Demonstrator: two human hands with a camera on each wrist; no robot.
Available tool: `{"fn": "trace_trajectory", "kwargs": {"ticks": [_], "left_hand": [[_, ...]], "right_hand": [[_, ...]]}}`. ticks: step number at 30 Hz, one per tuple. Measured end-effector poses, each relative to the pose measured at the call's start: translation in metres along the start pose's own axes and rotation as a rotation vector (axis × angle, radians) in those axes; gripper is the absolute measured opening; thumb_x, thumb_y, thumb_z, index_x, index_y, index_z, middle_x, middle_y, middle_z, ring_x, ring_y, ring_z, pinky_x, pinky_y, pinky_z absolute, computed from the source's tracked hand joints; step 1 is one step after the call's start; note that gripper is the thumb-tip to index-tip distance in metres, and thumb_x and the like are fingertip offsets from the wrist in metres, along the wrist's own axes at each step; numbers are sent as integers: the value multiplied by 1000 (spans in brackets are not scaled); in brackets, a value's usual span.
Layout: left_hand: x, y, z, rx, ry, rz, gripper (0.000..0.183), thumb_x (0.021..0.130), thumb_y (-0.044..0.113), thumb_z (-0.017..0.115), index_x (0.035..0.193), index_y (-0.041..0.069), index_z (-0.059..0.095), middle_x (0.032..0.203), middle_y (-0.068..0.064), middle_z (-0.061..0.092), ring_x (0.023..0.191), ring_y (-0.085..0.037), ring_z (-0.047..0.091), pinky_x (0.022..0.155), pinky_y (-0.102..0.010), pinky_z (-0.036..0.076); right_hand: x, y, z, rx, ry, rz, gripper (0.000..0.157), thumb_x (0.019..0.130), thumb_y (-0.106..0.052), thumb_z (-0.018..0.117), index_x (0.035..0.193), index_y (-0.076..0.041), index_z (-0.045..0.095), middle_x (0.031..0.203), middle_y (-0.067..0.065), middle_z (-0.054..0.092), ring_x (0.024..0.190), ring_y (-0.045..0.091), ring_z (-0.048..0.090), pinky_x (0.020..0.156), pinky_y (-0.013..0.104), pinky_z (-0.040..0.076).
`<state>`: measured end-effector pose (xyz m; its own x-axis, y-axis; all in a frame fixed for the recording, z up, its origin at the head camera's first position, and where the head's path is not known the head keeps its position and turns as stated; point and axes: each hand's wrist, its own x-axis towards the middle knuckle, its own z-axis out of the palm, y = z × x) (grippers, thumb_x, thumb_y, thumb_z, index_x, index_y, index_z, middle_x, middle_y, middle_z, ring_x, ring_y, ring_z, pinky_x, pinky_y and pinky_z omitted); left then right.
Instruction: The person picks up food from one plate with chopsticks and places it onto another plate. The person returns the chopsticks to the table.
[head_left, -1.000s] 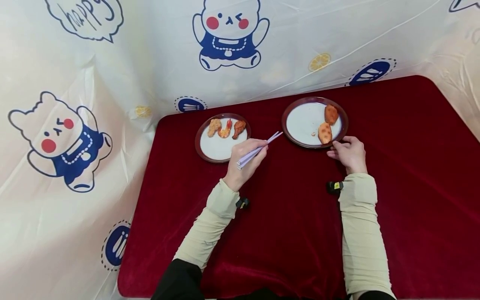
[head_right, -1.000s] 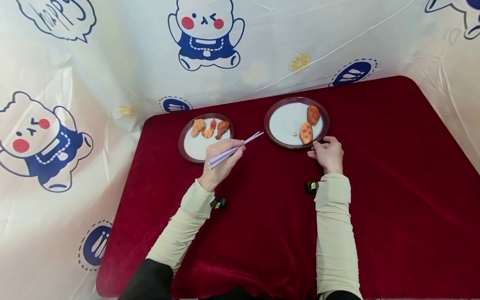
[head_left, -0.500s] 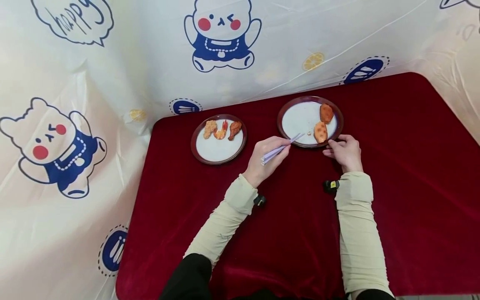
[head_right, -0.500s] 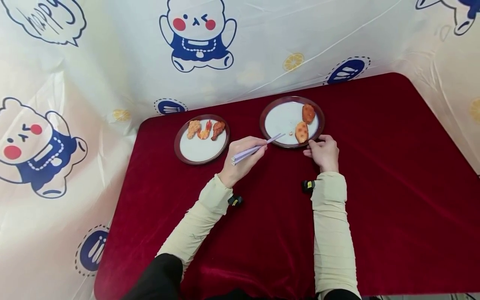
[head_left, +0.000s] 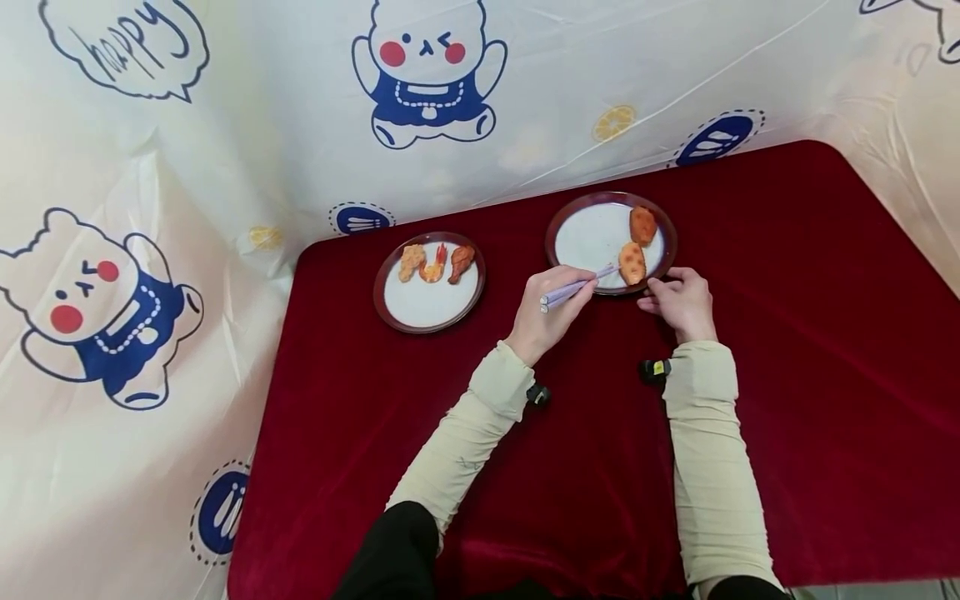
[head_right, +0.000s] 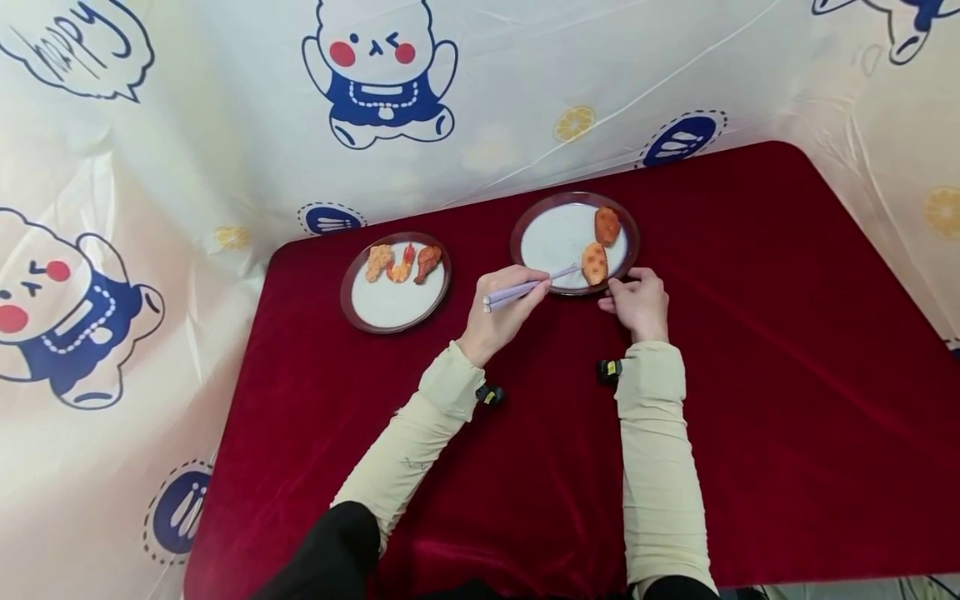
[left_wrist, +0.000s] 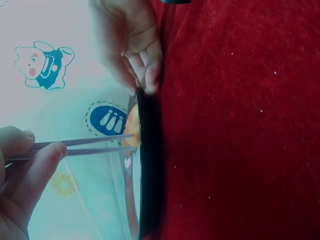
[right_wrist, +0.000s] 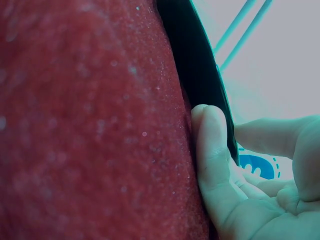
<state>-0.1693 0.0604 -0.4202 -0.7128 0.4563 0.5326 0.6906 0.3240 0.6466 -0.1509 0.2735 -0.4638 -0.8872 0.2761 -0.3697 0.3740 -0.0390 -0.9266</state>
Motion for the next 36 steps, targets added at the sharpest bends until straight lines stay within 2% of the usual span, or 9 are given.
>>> {"fn": "trace_trajectory", "kwargs": {"ticks": [8,14,20,28,31,36], "left_hand": [[5,4,4,-56,2,-55,13,90,11,67,94,1,75,90,-8,74,81,-13,67,72,-14,52],[10,7,9,-28,-15,-84,14,91,14,67,96,3,75,93,-6,74,83,-10,67,74,-11,51],[18,8,12,-28,-9,-79,14,90,16,68,95,5,76,91,-5,74,79,-6,65,69,-11,50],[26,11,16,-89,-39,-90,14,89,14,69,95,2,75,92,-9,73,80,-12,66,71,-13,50],[27,11,21,-82,-47,-66,14,89,13,70,94,1,75,91,-9,73,81,-13,66,72,-13,51],[30,15,26,29,-57,-29,14,88,16,71,92,3,75,87,-6,72,77,-11,64,72,-10,47]], "right_hand": [[0,-2,0,4,-2,1,54,97,-10,52,143,8,30,72,-5,62,56,4,68,62,21,59],[0,-1,-1,4,-3,-7,54,97,-10,53,142,9,29,73,-5,62,56,4,67,61,20,59],[0,0,-2,-1,-6,-3,55,97,-11,53,142,9,29,76,-4,62,57,4,67,62,20,59],[1,0,-1,-8,7,-3,55,97,-11,54,142,8,30,75,-3,62,57,5,68,63,21,59],[1,1,-1,-7,17,-6,54,96,-11,54,142,8,32,72,-5,62,55,4,67,62,21,59],[2,1,0,-8,18,-13,53,97,-11,54,141,8,33,70,-5,62,55,4,67,61,20,58]]}}
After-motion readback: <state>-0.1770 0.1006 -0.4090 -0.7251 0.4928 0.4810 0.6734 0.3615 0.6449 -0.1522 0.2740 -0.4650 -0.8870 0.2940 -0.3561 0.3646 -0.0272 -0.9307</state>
